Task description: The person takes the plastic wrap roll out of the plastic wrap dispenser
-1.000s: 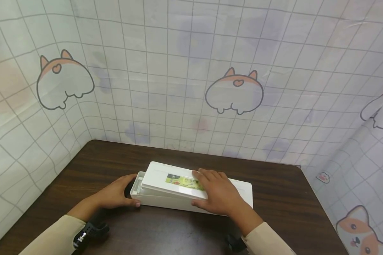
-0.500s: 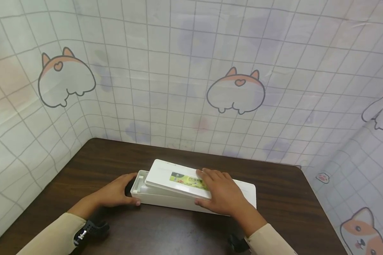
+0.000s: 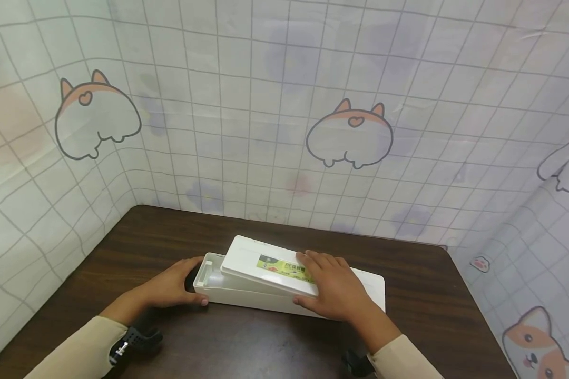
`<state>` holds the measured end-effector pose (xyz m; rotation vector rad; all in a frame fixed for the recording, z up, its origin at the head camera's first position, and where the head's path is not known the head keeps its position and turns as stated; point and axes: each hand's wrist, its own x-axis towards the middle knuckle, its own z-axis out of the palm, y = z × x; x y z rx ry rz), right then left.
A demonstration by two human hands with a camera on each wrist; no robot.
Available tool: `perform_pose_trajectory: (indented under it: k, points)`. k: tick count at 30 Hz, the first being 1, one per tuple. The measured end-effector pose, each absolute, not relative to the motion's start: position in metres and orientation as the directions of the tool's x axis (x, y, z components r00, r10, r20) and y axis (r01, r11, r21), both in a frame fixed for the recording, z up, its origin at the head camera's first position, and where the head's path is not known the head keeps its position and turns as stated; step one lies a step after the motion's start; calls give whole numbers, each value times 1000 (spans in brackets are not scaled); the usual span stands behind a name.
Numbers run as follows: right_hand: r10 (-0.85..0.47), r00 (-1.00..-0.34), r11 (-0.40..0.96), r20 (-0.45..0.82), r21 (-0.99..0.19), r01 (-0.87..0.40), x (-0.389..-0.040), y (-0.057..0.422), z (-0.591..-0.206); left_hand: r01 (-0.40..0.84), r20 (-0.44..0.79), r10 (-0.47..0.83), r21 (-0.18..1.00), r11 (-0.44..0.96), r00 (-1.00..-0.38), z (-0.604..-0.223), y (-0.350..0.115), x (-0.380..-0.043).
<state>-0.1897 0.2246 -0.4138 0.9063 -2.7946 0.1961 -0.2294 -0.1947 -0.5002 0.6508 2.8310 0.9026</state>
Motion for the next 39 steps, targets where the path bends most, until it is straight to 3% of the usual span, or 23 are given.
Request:
perform_pose_trajectory:
  k: [39]
  points:
    - [-526,-811,828,255,-62,-557,-191,250,-413,374,38,431,572,730,-902,-499,-194,-229]
